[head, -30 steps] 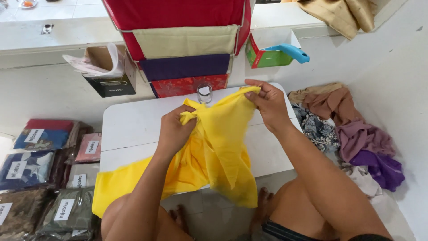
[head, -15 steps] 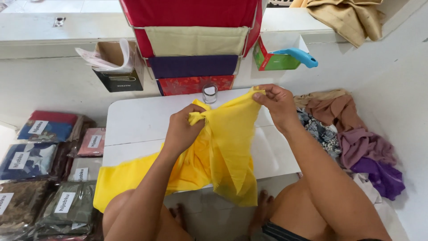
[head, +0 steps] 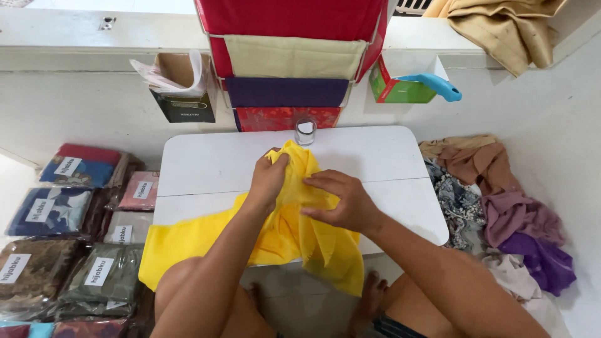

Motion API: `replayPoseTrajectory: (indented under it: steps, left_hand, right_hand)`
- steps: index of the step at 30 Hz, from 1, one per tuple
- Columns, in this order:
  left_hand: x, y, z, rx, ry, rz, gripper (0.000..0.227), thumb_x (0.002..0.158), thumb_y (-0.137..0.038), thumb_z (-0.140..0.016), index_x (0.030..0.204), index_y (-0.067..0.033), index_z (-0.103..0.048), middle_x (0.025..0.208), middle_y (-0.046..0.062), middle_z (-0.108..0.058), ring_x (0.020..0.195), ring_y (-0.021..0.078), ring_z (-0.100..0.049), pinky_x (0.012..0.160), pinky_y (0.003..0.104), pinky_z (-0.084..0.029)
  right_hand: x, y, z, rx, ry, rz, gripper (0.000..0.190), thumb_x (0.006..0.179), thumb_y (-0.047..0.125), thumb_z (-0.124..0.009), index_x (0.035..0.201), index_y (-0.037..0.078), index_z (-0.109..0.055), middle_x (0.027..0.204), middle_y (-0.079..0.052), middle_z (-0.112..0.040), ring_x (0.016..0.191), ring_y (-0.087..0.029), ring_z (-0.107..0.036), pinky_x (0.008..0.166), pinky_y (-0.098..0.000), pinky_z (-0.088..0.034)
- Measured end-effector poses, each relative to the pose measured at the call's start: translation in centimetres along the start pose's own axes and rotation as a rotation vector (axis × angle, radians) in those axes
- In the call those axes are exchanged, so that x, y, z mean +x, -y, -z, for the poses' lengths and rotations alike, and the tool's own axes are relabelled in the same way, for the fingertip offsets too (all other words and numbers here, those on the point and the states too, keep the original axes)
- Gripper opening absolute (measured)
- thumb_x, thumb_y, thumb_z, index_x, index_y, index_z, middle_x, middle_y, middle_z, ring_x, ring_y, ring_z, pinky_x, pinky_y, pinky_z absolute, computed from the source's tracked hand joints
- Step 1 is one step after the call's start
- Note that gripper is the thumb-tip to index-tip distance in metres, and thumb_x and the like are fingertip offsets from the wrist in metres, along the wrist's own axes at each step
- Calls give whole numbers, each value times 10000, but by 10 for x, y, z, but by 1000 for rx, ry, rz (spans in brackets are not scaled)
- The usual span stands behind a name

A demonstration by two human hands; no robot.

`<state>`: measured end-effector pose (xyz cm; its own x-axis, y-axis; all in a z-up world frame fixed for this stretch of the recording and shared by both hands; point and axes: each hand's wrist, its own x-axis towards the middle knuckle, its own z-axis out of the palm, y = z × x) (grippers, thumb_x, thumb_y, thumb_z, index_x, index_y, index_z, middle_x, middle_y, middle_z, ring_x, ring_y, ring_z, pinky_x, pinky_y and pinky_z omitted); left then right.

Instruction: Unfolding, smoothing, and folding a yellow cloth, followed by cleaning it with a lint roller.

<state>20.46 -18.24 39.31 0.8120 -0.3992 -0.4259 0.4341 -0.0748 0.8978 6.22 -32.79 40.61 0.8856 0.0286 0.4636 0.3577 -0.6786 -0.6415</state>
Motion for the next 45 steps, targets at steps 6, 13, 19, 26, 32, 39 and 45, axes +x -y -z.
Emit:
replayPoseTrajectory:
  steps: [6, 13, 19, 26, 32, 39, 45]
  left_hand:
    - [-1, 11, -7, 54, -4, -85, 317, 1003, -230, -557, 1240, -30, -620, 1079, 158, -661, 1023, 307, -699, 940, 470, -537]
    - [-7, -11, 28, 338, -52, -334, 243, 903, -219, -703, 1128, -129, -723, 962, 132, -679, 928, 284, -672, 866, 394, -536]
    - [-44, -52, 75, 838, -4, -349, 314, 826, -241, -815, 1122, -137, -799, 1050, 250, -743, 1019, 476, -693, 918, 495, -553]
    - [-56, -50, 54, 685, 147, -909, 373, 826, -81, -807, 1195, -71, -759, 1134, 242, -709, 1090, 498, -659, 977, 570, -501]
    - [-72, -32, -24, 628, 542, -710, 767, 799, -309, -864, 1477, -160, -538, 1422, 125, -637, 1359, 390, -550, 1159, 523, -409]
    - [-51, -21, -27, 619, 478, -705, 288, 854, -270, -838, 1100, -132, -778, 1020, 101, -777, 1000, 344, -733, 898, 452, -566]
    - [-60, -26, -32, 584, 450, -616, 210, 871, -156, -814, 1066, -87, -777, 948, 120, -746, 899, 319, -708, 815, 406, -576]
  right_hand:
    - [-3, 1, -39, -323, -110, -48, 549, 844, 475, -832, 1192, 62, -731, 1112, -135, -704, 1076, -299, -705, 945, -417, -576]
    - [15, -22, 4, -1, -94, 39, 86, 918, 142, -785, 991, 125, -825, 958, -87, -788, 915, -285, -760, 847, -389, -596]
    - [15, -26, 77, -85, -268, -52, 33, 940, 122, -796, 950, 91, -802, 919, -50, -772, 891, -219, -731, 889, -344, -560]
    - [7, -7, 104, 143, -21, -104, 110, 926, -2, -703, 985, 34, -788, 951, -130, -784, 923, -255, -744, 914, -425, -549]
    - [1, 10, 96, 174, 129, -235, 450, 810, -4, -802, 1246, 26, -696, 882, -217, -787, 932, -416, -767, 1007, -556, -506]
    - [-6, -9, 94, 134, -29, -233, 459, 782, 57, -872, 1208, 60, -702, 784, -174, -754, 827, -345, -769, 941, -500, -547]
    - [-9, -11, 94, 135, -104, -239, 373, 814, 116, -870, 1157, 80, -728, 733, -129, -748, 782, -263, -764, 921, -453, -573]
